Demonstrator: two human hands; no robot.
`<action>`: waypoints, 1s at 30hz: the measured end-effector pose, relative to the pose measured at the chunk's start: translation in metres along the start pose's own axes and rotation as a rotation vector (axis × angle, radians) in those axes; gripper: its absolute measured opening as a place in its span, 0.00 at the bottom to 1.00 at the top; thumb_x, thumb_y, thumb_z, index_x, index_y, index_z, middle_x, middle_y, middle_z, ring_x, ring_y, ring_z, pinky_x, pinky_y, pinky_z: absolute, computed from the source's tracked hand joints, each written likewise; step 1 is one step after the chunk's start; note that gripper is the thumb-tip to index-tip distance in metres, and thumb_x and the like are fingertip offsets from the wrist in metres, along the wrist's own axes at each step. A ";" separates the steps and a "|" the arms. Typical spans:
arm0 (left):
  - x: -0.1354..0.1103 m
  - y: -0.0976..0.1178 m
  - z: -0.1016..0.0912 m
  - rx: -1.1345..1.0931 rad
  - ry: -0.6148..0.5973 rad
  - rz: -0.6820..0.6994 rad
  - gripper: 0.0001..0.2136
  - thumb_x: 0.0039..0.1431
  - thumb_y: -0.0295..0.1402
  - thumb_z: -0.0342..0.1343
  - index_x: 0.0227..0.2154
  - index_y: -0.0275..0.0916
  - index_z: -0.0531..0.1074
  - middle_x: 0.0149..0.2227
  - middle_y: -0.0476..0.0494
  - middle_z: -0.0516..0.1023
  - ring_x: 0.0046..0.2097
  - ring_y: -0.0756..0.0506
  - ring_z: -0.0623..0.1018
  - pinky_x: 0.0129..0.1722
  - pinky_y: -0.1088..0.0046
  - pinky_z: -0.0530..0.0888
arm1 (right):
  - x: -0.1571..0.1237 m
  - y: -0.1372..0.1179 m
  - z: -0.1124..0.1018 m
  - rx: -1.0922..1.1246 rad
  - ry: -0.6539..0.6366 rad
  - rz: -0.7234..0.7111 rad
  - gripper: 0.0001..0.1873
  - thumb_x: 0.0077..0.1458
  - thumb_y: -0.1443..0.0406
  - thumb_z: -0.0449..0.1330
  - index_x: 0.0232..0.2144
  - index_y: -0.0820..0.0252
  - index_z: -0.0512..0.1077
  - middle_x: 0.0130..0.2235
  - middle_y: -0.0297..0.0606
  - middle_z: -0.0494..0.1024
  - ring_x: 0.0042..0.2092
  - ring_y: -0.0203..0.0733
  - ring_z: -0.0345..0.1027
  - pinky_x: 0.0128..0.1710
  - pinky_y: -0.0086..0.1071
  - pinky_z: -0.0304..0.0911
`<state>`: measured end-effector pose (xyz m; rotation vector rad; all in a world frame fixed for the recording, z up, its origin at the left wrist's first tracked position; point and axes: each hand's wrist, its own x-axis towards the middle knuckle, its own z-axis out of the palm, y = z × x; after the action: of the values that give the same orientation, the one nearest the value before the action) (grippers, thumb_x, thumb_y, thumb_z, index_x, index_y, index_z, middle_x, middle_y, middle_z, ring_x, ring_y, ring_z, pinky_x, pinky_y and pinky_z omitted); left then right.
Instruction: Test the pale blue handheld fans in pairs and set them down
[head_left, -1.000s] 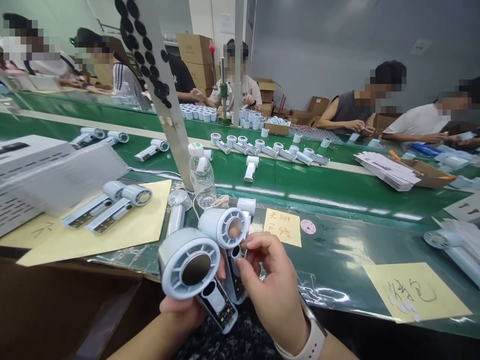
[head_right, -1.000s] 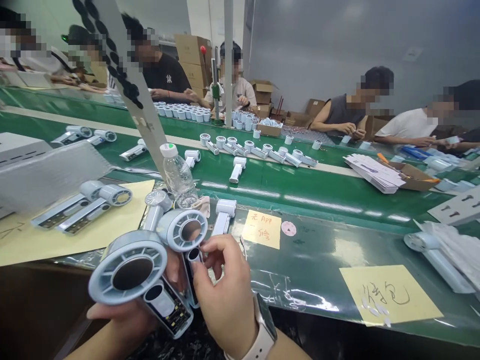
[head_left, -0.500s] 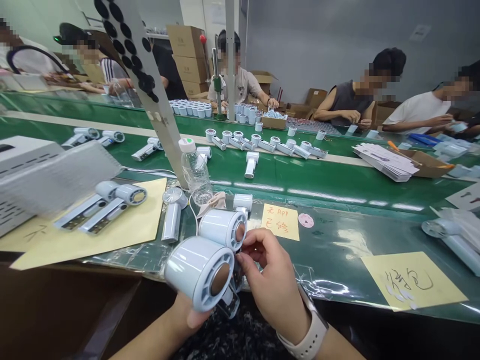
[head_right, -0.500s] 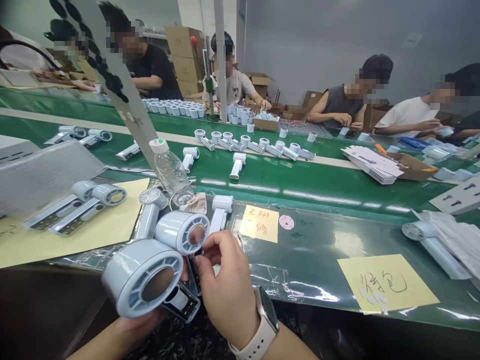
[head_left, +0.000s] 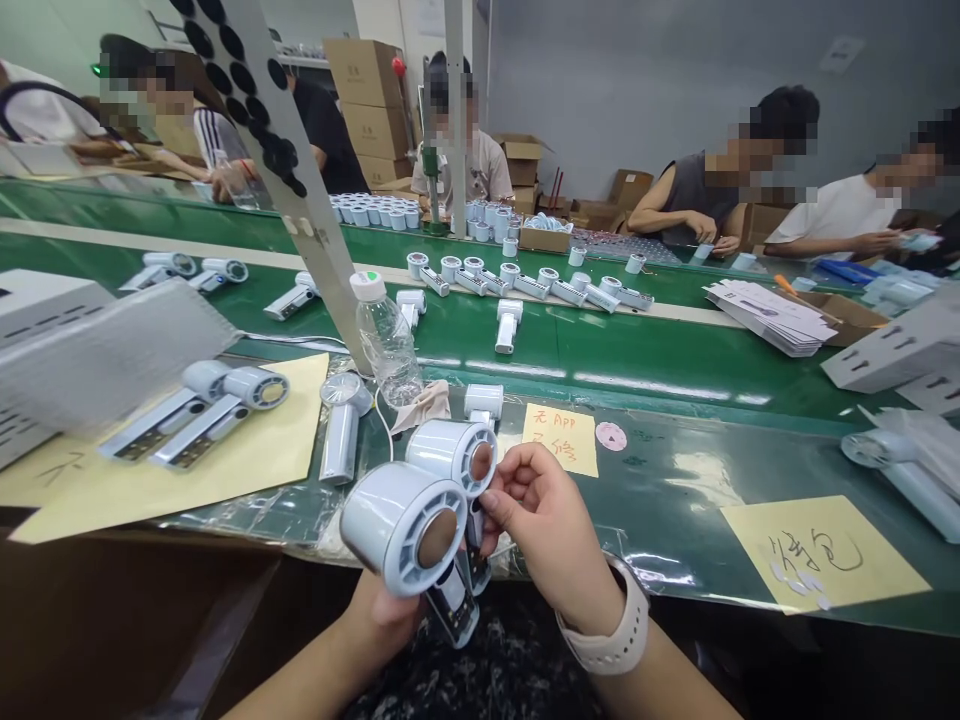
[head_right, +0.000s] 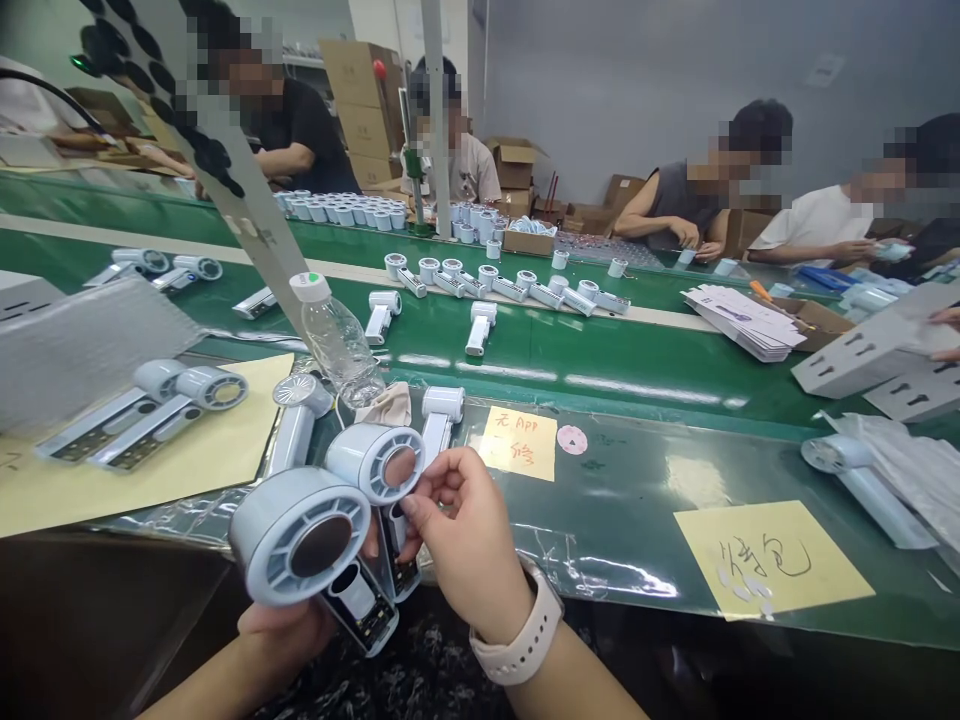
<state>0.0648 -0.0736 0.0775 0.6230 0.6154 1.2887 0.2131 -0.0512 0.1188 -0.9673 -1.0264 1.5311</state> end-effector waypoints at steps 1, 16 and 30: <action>0.000 0.001 0.003 0.023 -0.025 0.005 0.22 0.30 0.49 0.74 0.22 0.37 0.78 0.27 0.38 0.77 0.42 0.29 0.78 0.41 0.56 0.79 | 0.001 0.000 -0.001 0.023 -0.007 0.014 0.15 0.48 0.64 0.66 0.32 0.56 0.62 0.27 0.25 0.69 0.20 0.30 0.67 0.18 0.26 0.66; 0.001 0.011 0.003 0.106 -0.177 0.069 0.30 0.40 0.63 0.63 0.28 0.36 0.76 0.25 0.46 0.71 0.24 0.48 0.69 0.27 0.71 0.73 | 0.001 0.004 -0.005 -0.300 0.093 -0.050 0.17 0.50 0.63 0.66 0.39 0.55 0.65 0.35 0.35 0.74 0.36 0.41 0.72 0.30 0.32 0.70; 0.019 0.027 -0.008 0.265 -0.013 -0.053 0.17 0.51 0.46 0.67 0.39 0.40 0.80 0.34 0.42 0.80 0.37 0.43 0.78 0.39 0.71 0.77 | -0.014 0.020 -0.031 0.189 -0.163 0.094 0.27 0.39 0.61 0.75 0.44 0.59 0.75 0.43 0.39 0.76 0.42 0.43 0.70 0.40 0.37 0.71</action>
<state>0.0440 -0.0495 0.0898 0.8264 0.7939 1.1617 0.2384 -0.0637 0.0916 -0.7784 -0.9395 1.7742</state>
